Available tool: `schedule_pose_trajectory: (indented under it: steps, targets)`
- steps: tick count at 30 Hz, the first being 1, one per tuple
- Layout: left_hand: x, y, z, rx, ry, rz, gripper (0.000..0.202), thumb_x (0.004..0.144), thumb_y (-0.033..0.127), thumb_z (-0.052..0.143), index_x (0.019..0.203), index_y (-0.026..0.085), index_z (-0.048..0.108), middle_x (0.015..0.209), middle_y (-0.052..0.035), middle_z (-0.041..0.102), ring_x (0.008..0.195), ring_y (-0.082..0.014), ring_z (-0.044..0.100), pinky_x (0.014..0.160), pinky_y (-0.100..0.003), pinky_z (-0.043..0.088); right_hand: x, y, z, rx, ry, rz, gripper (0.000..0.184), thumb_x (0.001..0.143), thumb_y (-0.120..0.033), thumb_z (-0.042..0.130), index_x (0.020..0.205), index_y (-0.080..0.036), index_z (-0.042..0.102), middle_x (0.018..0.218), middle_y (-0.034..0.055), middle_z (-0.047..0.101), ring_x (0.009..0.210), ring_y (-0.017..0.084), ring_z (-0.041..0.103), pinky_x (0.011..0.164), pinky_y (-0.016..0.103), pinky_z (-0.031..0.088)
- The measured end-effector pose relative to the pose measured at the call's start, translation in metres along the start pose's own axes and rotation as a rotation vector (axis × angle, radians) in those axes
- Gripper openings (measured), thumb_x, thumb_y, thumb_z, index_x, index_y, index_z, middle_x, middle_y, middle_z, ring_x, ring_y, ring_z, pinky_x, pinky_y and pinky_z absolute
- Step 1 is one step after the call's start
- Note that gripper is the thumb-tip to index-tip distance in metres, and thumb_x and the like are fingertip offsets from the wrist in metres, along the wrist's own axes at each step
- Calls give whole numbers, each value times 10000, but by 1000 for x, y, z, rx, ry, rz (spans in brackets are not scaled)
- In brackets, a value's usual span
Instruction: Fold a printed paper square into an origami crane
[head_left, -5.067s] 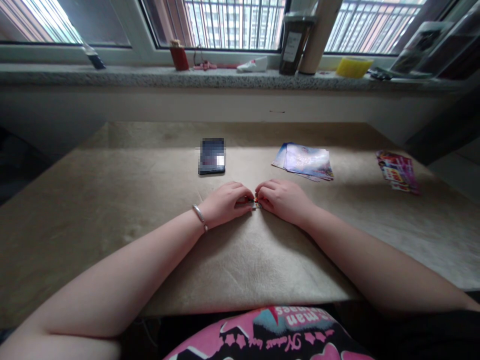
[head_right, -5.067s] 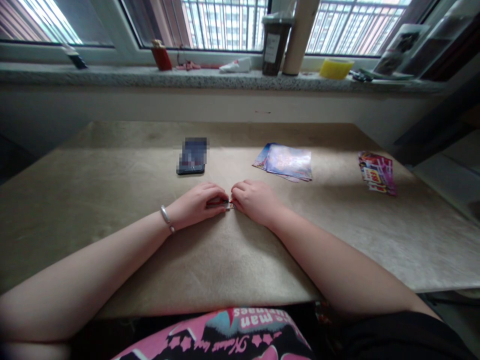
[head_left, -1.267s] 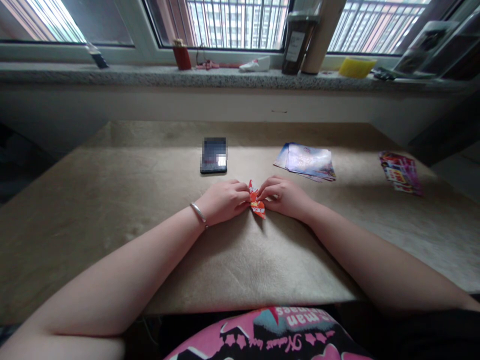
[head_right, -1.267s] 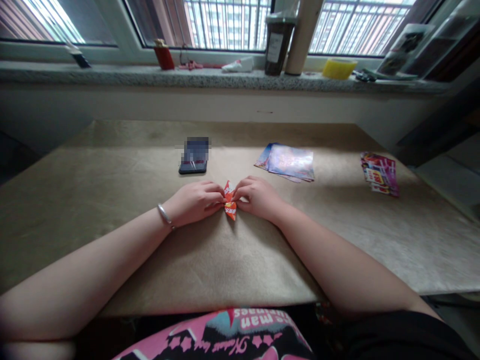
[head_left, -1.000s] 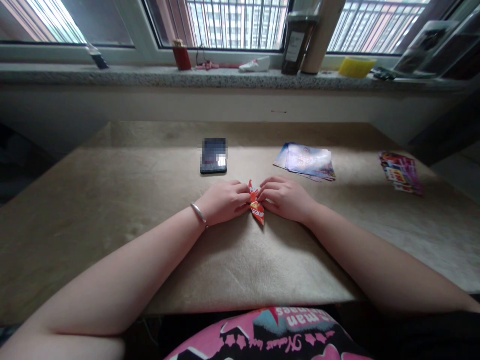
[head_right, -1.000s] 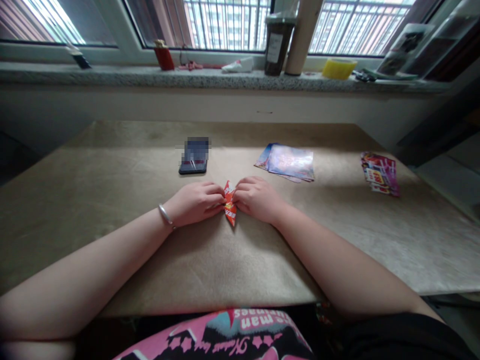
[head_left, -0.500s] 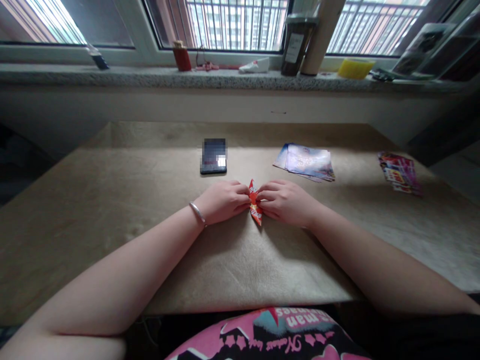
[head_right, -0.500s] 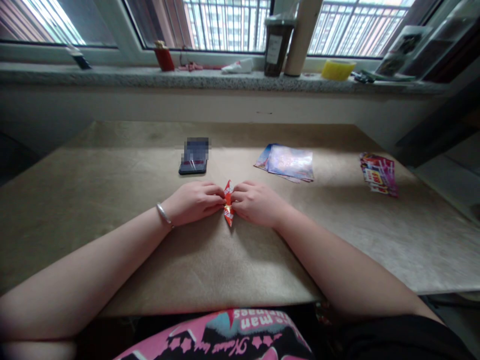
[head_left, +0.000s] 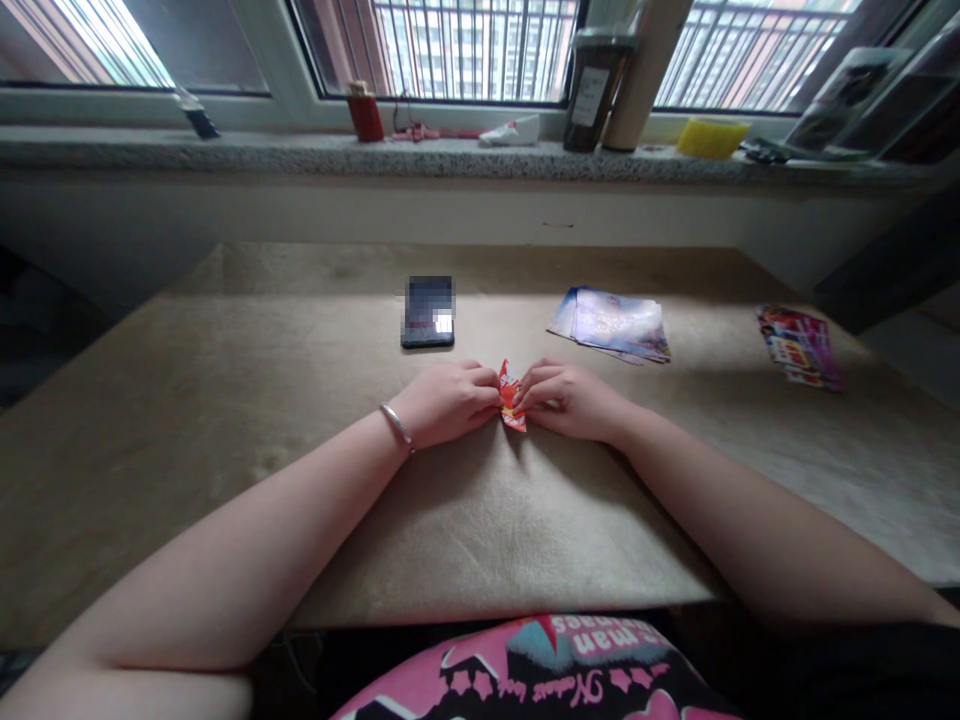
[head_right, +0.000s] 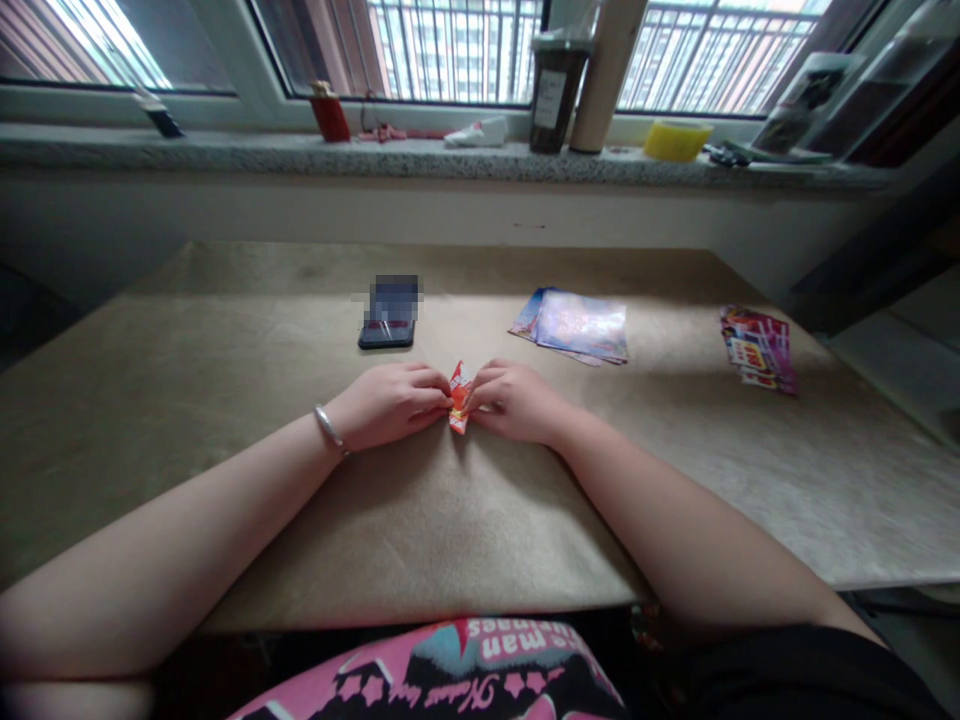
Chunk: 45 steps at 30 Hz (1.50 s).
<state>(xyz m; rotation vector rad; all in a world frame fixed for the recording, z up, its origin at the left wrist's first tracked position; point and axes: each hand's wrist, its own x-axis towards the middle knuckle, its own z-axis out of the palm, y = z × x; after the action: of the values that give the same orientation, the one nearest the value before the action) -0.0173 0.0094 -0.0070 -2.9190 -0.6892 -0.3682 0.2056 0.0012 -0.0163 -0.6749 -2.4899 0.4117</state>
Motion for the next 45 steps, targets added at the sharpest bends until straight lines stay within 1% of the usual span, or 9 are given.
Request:
schedule_pose_trajectory:
  steps: [8, 13, 17, 21, 24, 34, 36, 41, 45]
  targets:
    - [0, 4, -2, -27, 3, -26, 199, 874, 333, 533, 901, 198, 677, 942, -42, 669, 844, -168, 591, 736, -271, 473, 2, 3, 6, 88, 61, 208, 99, 794, -245, 641, 768, -223, 734, 815, 42, 737, 956, 202, 642, 888, 367, 462]
    - [1, 7, 3, -16, 50, -100, 164, 878, 257, 521, 850, 191, 668, 896, -31, 666, 807, -148, 586, 695, -247, 459, 4, -2, 9, 134, 120, 346, 115, 785, -247, 637, 729, -201, 725, 872, 56, 734, 875, 191, 668, 812, 319, 481]
    - [2, 11, 5, 12, 46, -121, 136, 859, 252, 544, 845, 185, 661, 888, -27, 668, 819, -161, 597, 688, -255, 462, 2, -2, 8, 100, 128, 337, 103, 794, -244, 625, 763, -206, 715, 907, 52, 733, 868, 182, 663, 856, 340, 448]
    - [3, 12, 5, 46, 46, -115, 129, 855, 236, 544, 871, 182, 660, 885, -27, 673, 834, -170, 603, 693, -266, 459, 0, -2, 5, -67, 88, 262, 65, 785, -252, 632, 810, -227, 686, 857, 9, 727, 845, 169, 653, 1026, 447, 290]
    - [4, 12, 6, 52, 65, -113, 126, 851, 232, 541, 853, 187, 659, 857, -17, 674, 801, -170, 600, 678, -274, 449, -2, -2, 2, -211, 64, 205, 66, 782, -283, 639, 811, -239, 679, 864, 3, 715, 867, 173, 634, 1052, 463, 239]
    - [8, 12, 7, 55, 32, -181, 108, 818, 245, 570, 800, 161, 634, 821, -44, 652, 770, -183, 588, 708, -299, 453, 4, -5, 3, -391, 32, 97, 59, 754, -201, 596, 761, -205, 655, 869, 45, 697, 911, 206, 594, 989, 397, 338]
    - [9, 14, 5, 69, 21, -188, 119, 821, 246, 565, 800, 156, 639, 811, -49, 648, 764, -188, 588, 731, -318, 459, 5, -5, 5, -382, 31, 113, 50, 735, -192, 610, 761, -198, 652, 878, 53, 693, 941, 221, 580, 951, 388, 367]
    - [12, 15, 7, -7, 82, -245, 88, 768, 222, 584, 782, 184, 662, 828, -26, 658, 826, -180, 592, 1013, -429, 348, 5, 0, 12, -291, 46, 197, 83, 722, -174, 599, 779, -196, 656, 926, 62, 685, 957, 229, 560, 908, 394, 396]
    - [13, 12, 12, -135, 113, -322, 92, 753, 203, 582, 737, 180, 669, 865, -33, 667, 833, -178, 581, 927, -394, 402, 6, 2, 13, -195, 42, 262, 89, 743, -181, 586, 769, -192, 670, 904, 61, 687, 895, 210, 582, 871, 374, 412]
